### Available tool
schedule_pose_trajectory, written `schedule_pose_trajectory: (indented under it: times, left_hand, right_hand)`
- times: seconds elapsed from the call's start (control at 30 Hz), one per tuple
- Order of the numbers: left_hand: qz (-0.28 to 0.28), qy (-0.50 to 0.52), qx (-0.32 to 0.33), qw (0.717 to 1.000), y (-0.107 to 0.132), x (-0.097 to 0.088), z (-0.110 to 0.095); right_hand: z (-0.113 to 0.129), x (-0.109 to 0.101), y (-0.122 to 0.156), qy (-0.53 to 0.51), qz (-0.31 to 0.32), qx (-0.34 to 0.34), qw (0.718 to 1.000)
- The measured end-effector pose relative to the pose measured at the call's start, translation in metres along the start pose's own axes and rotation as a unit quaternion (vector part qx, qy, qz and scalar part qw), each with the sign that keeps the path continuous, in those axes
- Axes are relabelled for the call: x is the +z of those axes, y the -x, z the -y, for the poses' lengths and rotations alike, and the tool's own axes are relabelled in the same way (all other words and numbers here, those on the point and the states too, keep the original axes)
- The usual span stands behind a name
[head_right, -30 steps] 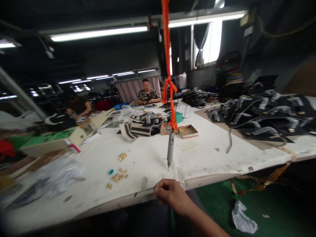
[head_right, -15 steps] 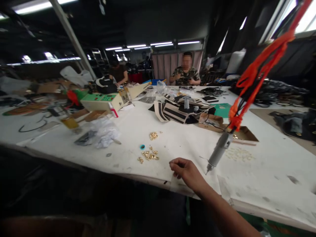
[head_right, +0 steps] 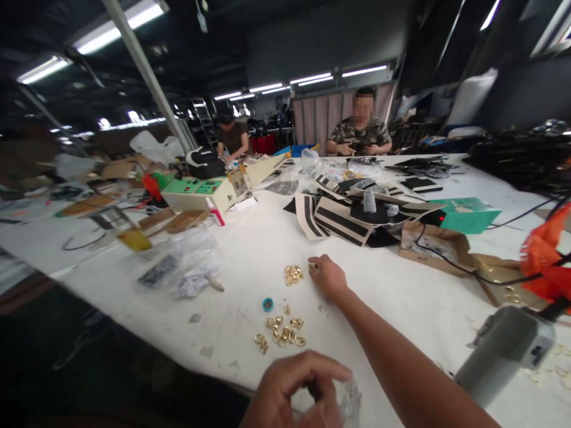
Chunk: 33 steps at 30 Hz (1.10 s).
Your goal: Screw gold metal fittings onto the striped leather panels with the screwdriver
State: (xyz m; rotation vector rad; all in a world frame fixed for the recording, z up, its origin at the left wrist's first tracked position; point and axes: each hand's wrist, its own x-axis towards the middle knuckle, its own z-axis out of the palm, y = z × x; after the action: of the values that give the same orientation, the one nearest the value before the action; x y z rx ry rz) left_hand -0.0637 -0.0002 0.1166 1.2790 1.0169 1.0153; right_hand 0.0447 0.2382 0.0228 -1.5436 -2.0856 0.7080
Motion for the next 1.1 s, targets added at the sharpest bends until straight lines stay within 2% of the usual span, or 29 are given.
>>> schedule_pose_trajectory:
  times: [0.07,0.13,0.17,0.2,0.23,0.3,0.43,0.6,0.73,0.87,1.0,1.1]
  left_hand:
    - [-0.060,-0.138,0.032,0.988,-0.036,-0.028,-0.003]
    - [-0.112,-0.280,0.077,0.950,-0.086,-0.058,-0.003]
    - [-0.124,-0.361,0.103,0.918,-0.114,-0.073,-0.002]
    - [-0.129,-0.452,0.128,0.873,-0.142,-0.086,0.000]
    - [-0.123,-0.546,0.142,0.816,-0.170,-0.099,0.002]
    - [-0.106,-0.602,0.157,0.776,-0.219,-0.118,0.006]
    - [-0.038,-0.670,0.172,0.721,-0.287,-0.137,0.015]
    - [-0.002,-0.715,0.171,0.678,-0.336,-0.138,0.024]
    - [-0.008,-0.718,0.159,0.678,-0.354,-0.134,0.019]
    - [-0.060,-0.700,0.145,0.696,-0.344,-0.130,-0.004]
    - [-0.169,-0.658,0.133,0.721,-0.302,-0.124,-0.051]
    - [-0.254,-0.609,0.143,0.738,-0.244,-0.112,-0.087]
  right_hand:
    - [-0.003,0.002,-0.001,0.012,0.001,-0.005,1.000]
    - [-0.003,0.004,0.000,0.019,-0.007,-0.007,1.000]
    - [-0.002,0.004,0.001,0.022,-0.013,-0.007,1.000]
    - [-0.001,0.005,0.001,0.025,-0.020,-0.006,0.999]
    - [0.000,0.005,0.001,0.028,-0.027,-0.005,0.999]
    - [0.002,0.007,0.000,0.035,-0.037,-0.005,0.999]
    - [0.004,0.009,-0.003,0.050,-0.037,-0.018,0.998]
    - [0.004,0.010,-0.006,0.073,-0.030,-0.034,0.996]
    - [0.005,0.010,-0.008,0.087,-0.024,-0.037,0.995]
    - [0.005,0.012,-0.007,0.076,-0.024,-0.037,0.996]
    - [0.004,0.013,-0.002,0.037,-0.041,-0.029,0.998]
    - [0.004,0.007,0.004,-0.010,-0.057,-0.029,0.998]
